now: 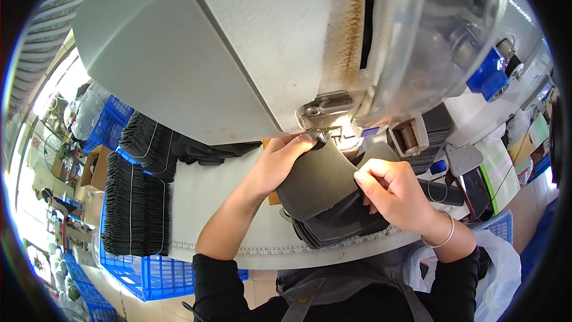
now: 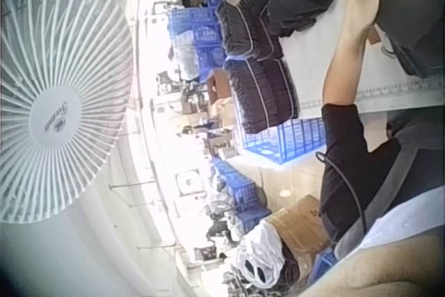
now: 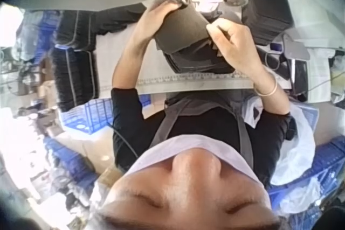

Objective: Organizing stacks of shoe upper components and stitching them using a sewing machine.

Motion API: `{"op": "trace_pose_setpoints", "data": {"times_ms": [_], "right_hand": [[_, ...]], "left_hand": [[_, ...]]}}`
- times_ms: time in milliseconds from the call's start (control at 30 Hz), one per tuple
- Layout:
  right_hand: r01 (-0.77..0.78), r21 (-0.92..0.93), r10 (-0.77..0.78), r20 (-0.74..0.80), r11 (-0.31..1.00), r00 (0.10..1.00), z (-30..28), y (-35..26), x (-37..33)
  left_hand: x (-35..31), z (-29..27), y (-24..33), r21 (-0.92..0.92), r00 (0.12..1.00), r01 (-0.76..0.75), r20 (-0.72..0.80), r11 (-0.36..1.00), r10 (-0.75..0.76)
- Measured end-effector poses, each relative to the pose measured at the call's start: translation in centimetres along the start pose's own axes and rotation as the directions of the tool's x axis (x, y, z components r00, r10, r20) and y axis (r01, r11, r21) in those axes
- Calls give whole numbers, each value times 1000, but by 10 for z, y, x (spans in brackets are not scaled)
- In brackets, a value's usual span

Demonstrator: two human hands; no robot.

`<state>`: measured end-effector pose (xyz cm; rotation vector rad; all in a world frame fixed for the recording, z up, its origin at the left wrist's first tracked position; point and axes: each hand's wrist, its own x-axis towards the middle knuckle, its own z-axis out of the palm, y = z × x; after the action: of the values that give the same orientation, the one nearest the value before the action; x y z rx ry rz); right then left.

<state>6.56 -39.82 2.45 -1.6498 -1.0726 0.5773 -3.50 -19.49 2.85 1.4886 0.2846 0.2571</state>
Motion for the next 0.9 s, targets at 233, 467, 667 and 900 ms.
{"op": "trace_pose_setpoints", "data": {"times_ms": [233, 467, 667, 900], "right_hand": [[82, -58, -84, -37, 995, 996, 2, -1, -3], [30, -13, -30, -52, 999, 998, 2, -5, -1], [123, -93, -119, 46, 988, 992, 0, 3, 0], [-2, -47, 7, 103, 999, 995, -1, -8, 2]], "left_hand": [[2, -9, 1, 64, 990, 37, 136, 997, -46], [-3, -8, 0, 80, 996, -13, 91, 997, 6], [-29, -14, -2, -202, 995, 87, 60, 976, -76], [-61, 3, -5, -187, 998, 46, -31, 981, -53]]}}
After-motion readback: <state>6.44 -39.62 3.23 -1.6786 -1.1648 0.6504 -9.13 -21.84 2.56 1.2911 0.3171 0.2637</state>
